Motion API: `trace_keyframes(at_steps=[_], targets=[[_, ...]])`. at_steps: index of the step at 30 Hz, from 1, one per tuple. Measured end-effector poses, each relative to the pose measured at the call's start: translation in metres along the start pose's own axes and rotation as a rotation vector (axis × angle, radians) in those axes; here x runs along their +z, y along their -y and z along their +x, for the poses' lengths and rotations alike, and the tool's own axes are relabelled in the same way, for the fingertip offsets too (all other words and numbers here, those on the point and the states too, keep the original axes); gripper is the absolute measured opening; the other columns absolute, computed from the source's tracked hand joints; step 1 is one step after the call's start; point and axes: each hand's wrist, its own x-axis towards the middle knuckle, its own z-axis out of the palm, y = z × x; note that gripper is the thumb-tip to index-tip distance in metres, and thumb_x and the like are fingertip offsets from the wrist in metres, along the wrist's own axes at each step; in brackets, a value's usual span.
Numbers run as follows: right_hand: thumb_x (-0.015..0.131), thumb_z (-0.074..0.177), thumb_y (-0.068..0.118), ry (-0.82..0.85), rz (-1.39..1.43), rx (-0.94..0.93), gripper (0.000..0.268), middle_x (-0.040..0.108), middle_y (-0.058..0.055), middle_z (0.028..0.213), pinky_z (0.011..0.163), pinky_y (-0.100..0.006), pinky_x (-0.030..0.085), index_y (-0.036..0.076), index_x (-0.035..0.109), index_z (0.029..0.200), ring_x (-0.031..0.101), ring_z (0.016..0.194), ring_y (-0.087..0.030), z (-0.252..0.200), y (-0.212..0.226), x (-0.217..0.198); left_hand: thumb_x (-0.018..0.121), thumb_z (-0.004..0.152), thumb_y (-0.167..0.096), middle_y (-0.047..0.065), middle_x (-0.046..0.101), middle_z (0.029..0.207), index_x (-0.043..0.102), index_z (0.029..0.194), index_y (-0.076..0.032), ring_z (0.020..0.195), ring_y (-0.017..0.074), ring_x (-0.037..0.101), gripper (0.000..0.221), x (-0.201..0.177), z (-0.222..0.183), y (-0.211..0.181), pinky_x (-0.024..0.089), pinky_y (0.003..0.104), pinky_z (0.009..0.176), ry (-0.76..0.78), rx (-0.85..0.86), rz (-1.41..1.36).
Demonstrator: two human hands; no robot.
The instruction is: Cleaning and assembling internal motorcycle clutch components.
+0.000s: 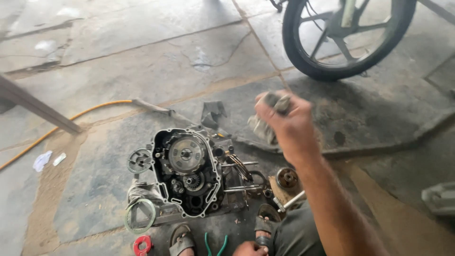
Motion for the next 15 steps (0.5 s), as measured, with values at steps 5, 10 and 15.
trace_keyframes(at_steps=[5, 10, 15], targets=[[0.075, 0.093, 0.027, 0.487, -0.447, -0.414, 0.033, 0.076, -0.008, 0.083, 0.049, -0.023, 0.061, 0.0, 0.07, 0.111, 0.073, 0.063, -0.012, -0.048, 0.011, 0.037, 0.057, 0.092, -0.049, 0.009, 0.073, 0.107, 0.045, 0.146, -0.025, 0.091, 0.0258, 0.071, 0.06, 0.04, -0.21, -0.358, 0.061, 0.04, 0.082, -0.04, -0.218, -0.73], [0.084, 0.083, 0.044, 0.861, -0.658, -0.676, 0.066, 0.071, -0.015, 0.105, 0.081, -0.045, 0.055, -0.002, 0.062, 0.125, 0.068, 0.096, -0.028, -0.112, 0.035, 0.079, 0.052, 0.08, -0.074, 0.006, 0.072, 0.123, 0.045, 0.143, -0.019, 0.106, 0.0251, 0.072, 0.084, 0.05, -0.307, -0.455, 0.061, 0.042, 0.084, -0.013, 0.525, -0.982], [0.075, 0.075, 0.055, 0.919, -0.729, -0.79, 0.088, 0.058, -0.021, 0.139, 0.113, -0.054, 0.03, -0.001, 0.054, 0.139, 0.047, 0.135, -0.037, -0.123, 0.042, 0.039, 0.053, 0.098, -0.057, 0.014, 0.073, 0.107, 0.06, 0.124, -0.008, 0.099, 0.0261, 0.073, 0.056, -0.003, -0.302, -0.403, 0.063, 0.041, 0.084, -0.137, 0.568, -1.079]])
